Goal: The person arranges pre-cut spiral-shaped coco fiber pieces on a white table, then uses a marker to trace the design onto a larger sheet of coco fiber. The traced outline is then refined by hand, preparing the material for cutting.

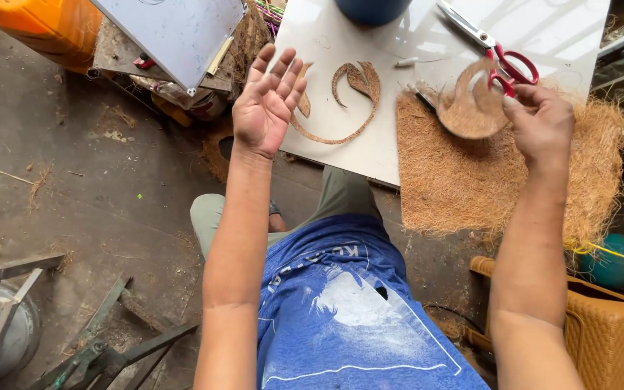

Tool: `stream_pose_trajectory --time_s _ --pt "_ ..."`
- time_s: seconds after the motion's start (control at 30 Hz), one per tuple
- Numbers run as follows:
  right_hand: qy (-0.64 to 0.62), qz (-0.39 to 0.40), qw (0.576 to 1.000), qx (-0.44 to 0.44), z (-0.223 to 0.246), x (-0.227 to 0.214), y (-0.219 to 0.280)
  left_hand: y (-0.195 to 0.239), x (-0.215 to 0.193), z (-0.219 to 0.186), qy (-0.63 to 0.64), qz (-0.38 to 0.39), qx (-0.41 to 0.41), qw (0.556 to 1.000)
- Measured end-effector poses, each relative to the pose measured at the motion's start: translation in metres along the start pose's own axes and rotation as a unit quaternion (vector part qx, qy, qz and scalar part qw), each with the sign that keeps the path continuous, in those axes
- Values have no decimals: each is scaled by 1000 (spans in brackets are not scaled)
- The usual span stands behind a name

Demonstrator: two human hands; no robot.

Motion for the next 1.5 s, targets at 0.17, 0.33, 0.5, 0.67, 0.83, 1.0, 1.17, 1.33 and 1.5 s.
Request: stream_pose_trajectory --time_s 0.17,0.33,0.5,0.67,0.83,1.0,1.17,1.33,1.5 --pt "51 -85 963 -251 36 33 18 0 6 7 -90 -206 -54 973" --pt "-29 92 935 -341 112 148 64 -13 -21 17 -19 -222 -68 972" --pt "146 78 882 -441 138 221 91 -14 -37 12 79 -204 -71 973" --pt "113 31 889 -442 142 224 96 -3 -22 -6 58 -165 -16 984" --pt "24 34 909 -416 125 203 77 28 11 -33 -395 -225 99 885" --pt "96 27 959 -264 105 164 23 44 -9 -16 -787 -178 100 583" --pt "56 42 918 -391 57 183 -5 41 -2 -5 -809 -193 72 551" --pt "59 64 919 -384 67 182 7 35 -6 -5 -815 -187 77 543" --pt "88 25 915 -393 60 191 7 24 0 -4 -829 -166 59 531"
Point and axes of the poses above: each hand's wrist, its own y-axis away from the middle knuckle, its own x-axis out of the palm, z = x × y, the point moved 4 cm from there along -y, towards the middle knuckle, and after that the axes turned 8 degrees about -x, right-handed, at the moved point
